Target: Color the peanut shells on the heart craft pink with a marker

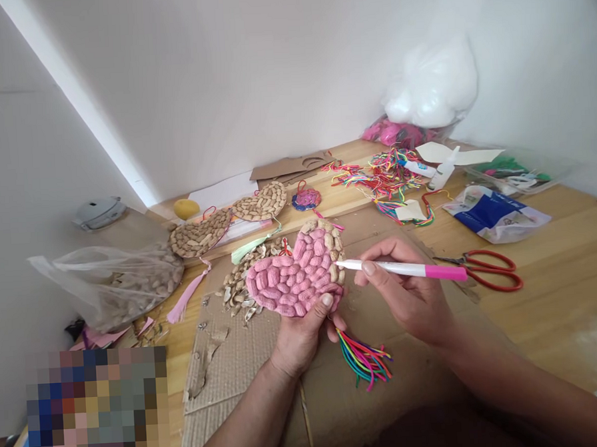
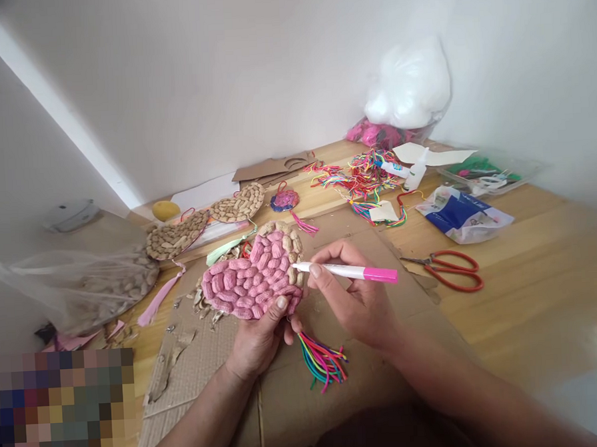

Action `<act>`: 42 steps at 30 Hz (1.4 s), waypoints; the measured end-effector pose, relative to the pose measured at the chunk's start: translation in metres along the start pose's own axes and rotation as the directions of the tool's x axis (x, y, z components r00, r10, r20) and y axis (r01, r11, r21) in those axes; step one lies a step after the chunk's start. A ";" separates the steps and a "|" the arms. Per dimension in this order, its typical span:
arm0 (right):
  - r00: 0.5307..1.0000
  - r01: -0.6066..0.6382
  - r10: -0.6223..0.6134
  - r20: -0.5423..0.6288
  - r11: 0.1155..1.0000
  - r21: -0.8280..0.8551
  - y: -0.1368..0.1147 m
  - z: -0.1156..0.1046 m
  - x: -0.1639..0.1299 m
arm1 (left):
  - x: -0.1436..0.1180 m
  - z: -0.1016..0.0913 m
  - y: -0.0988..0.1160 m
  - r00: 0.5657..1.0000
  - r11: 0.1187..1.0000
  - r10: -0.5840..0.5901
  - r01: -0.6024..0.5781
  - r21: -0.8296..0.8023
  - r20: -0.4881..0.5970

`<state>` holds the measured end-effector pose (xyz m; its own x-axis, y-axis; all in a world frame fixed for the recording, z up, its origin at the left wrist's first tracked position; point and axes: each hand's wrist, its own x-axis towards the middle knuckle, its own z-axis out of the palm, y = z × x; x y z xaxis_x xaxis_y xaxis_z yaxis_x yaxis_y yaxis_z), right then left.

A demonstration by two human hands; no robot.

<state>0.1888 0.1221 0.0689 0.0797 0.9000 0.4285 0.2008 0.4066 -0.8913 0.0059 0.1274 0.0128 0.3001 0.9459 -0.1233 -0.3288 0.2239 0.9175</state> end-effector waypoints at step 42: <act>0.989 0.104 -0.112 0.099 0.992 0.077 0.013 0.000 0.001 | 0.001 0.006 0.009 0.998 0.980 -0.058 0.054 -0.192 -0.015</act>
<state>0.1918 0.1282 0.0573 -0.0401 0.8601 0.5086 0.1321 0.5091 -0.8505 0.0083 0.1285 0.0230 0.3056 0.9347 -0.1817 -0.4779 0.3156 0.8197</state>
